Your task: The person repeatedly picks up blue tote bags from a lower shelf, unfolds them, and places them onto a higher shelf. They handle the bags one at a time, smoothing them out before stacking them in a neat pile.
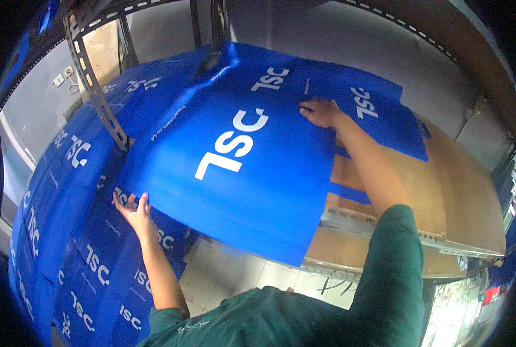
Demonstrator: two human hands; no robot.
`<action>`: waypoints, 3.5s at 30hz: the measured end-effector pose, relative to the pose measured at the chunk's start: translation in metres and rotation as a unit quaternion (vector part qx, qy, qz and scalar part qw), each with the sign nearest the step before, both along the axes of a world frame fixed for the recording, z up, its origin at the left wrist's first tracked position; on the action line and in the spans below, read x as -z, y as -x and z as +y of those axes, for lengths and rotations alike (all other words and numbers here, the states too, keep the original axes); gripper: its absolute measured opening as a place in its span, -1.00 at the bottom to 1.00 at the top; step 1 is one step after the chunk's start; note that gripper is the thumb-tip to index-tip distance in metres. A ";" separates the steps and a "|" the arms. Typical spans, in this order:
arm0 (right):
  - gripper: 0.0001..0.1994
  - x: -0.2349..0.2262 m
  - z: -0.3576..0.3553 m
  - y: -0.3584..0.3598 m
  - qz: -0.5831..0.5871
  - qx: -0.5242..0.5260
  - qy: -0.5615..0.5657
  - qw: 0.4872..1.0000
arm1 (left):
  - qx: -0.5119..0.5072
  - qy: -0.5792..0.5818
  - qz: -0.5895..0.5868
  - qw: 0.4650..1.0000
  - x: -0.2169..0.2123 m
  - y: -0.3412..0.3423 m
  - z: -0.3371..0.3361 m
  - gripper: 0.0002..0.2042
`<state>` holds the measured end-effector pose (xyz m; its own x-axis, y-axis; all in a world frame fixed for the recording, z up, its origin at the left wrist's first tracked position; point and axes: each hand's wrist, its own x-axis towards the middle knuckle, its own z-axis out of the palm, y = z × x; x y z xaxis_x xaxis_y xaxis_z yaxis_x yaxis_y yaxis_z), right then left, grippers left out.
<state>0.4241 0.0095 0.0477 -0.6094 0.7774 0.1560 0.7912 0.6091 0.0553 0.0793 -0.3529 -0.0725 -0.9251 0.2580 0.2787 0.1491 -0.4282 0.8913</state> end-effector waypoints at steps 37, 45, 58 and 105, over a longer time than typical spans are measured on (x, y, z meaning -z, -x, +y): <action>-0.52 0.469 -0.811 -0.326 0.368 0.778 -0.040 0.508 | 0.551 0.622 0.262 0.490 0.438 -0.087 0.044 -0.49; -0.69 0.332 -1.003 -0.369 0.605 0.672 -0.395 0.161 | 0.688 0.501 0.332 0.407 0.396 -0.321 -0.049 -0.51; -0.84 0.231 -1.285 -0.233 0.013 0.770 -0.626 0.123 | 0.781 0.278 0.558 -0.036 0.417 -0.461 -0.265 -0.44; -0.28 0.185 -1.284 -0.317 -0.202 0.979 -0.037 -0.002 | 0.802 0.471 0.326 -0.169 0.344 -0.439 -0.357 -0.02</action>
<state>0.7414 -1.2740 -0.1374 0.5819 -0.6454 0.4948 -0.8045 -0.5457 0.2343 0.5179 -0.7095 -0.4163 0.4922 -0.3463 -0.7986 0.7484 -0.3001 0.5914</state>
